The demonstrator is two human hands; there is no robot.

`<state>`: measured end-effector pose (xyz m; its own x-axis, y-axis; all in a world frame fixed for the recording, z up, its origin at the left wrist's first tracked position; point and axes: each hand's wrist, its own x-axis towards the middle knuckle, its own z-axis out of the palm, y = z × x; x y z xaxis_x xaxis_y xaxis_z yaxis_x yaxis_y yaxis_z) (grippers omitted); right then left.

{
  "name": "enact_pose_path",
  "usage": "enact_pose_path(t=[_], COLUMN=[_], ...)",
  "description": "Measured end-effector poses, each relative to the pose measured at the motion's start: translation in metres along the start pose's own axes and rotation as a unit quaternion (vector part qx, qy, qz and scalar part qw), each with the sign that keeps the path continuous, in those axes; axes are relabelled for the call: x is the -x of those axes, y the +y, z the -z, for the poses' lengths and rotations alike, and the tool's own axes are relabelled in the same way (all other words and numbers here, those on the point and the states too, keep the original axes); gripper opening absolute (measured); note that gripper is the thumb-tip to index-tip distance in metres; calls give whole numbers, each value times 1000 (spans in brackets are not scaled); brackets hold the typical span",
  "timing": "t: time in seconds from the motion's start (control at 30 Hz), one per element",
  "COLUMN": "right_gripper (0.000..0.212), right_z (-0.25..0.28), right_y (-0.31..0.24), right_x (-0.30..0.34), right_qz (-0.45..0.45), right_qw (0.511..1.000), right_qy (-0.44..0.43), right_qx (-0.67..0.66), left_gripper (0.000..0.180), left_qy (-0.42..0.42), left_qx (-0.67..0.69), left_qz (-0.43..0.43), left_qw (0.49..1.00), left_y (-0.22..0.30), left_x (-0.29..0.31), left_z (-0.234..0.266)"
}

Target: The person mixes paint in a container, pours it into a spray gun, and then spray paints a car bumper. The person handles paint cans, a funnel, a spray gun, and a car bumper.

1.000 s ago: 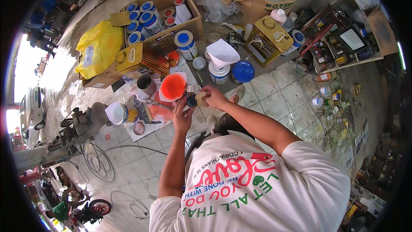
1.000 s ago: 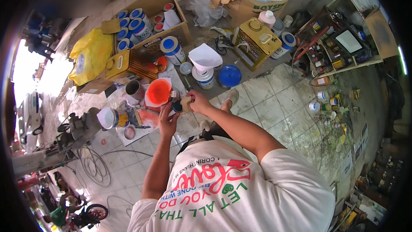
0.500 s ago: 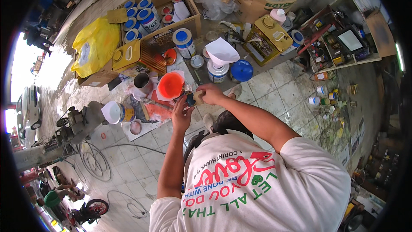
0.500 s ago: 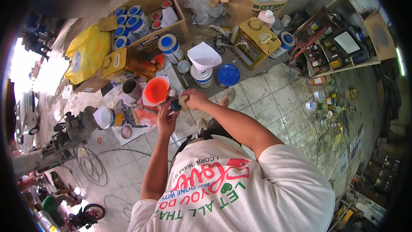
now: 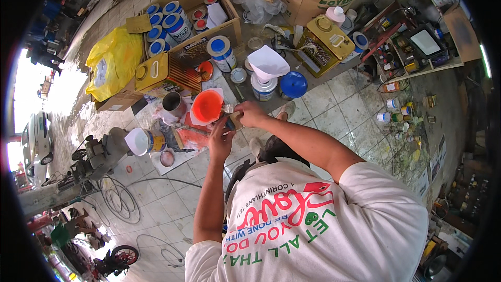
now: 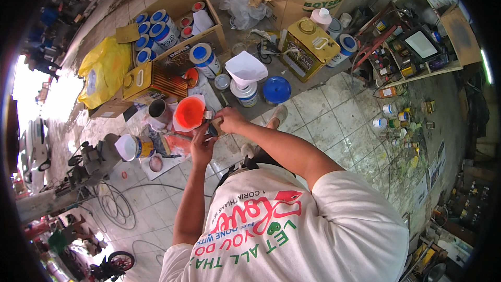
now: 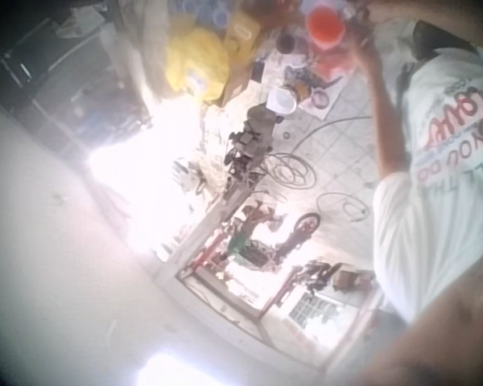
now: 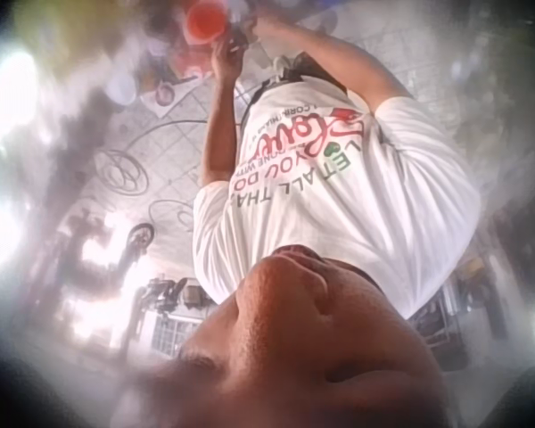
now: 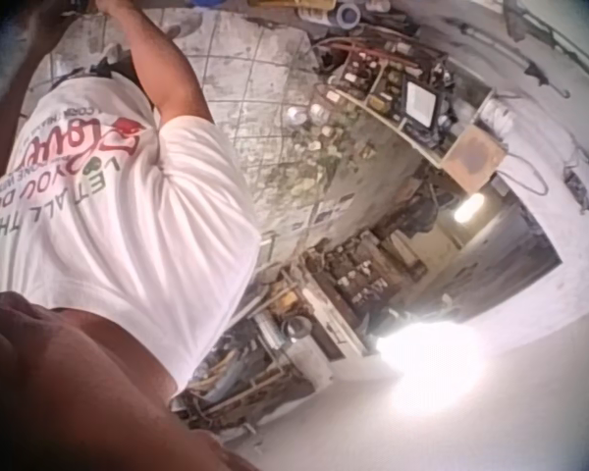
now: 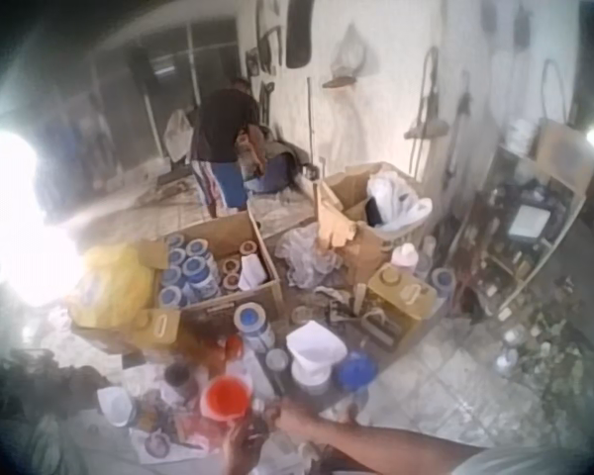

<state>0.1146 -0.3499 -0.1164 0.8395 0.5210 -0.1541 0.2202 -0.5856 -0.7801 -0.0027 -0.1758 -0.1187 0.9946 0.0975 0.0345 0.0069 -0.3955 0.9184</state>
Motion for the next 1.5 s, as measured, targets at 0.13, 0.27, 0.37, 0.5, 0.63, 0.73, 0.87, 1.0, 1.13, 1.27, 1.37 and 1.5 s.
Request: enact_pose_path(t=[0.13, 0.27, 0.37, 0.5, 0.63, 0.73, 0.87, 1.0, 1.13, 1.27, 1.37, 1.5], right_gripper=[32, 35, 33, 32, 29, 27, 26, 25, 26, 22, 19, 23], right_z=[-5, -7, 1, 12, 14, 18, 24, 13, 2, 8, 4, -5], right_y=[3, 9, 2, -5, 4, 9, 8, 8, 16, 3, 4, 11], right_x=[-2, -4, -4, 1, 6, 6, 4, 11, 17, 28, 35, 35], right_qz=[26, 38, -19, -1, 70, 99, -14, -7, 198, 324, 362, 366], right_qw=[1000, 998, 996, 993, 989, 985, 970, 976, 974, 925, 907, 906], right_qy=[4, -1, -62, -70, -47, -47, -75, -16, 99, 124, 112, 78], right_qx=[-1, -48, -65, -91, -123, -130, -229, -219, -41, 154, 182, 195], left_gripper=[58, 59, 60, 61, 60, 58, 57, 62, 63, 58, 58, 55], left_qy=[-10, -17, -13, 2, 18, 22, 91, 160, 178, 197, 181, 174], left_qx=[-14, -22, -16, -17, -38, -75, -20, 68, 165, 435, 551, 621], left_qz=[-12, -4, 2, 2, 6, 31, 44, 21, 92, 187, 254, 234], left_qw=[1000, 1000, 1000, 1000, 999, 996, 995, 985, 966, 859, 774, 727], left_y=[4, 9, 10, 16, 27, 28, 24, 17, 6, -1, 0, -1], left_x=[-5, -7, -7, -6, -8, -7, 3, 21, 41, 56, 61, 60], left_z=[2, 5, 6, 4, 2, 2, -6, -10, -15, -25, -25, -30])
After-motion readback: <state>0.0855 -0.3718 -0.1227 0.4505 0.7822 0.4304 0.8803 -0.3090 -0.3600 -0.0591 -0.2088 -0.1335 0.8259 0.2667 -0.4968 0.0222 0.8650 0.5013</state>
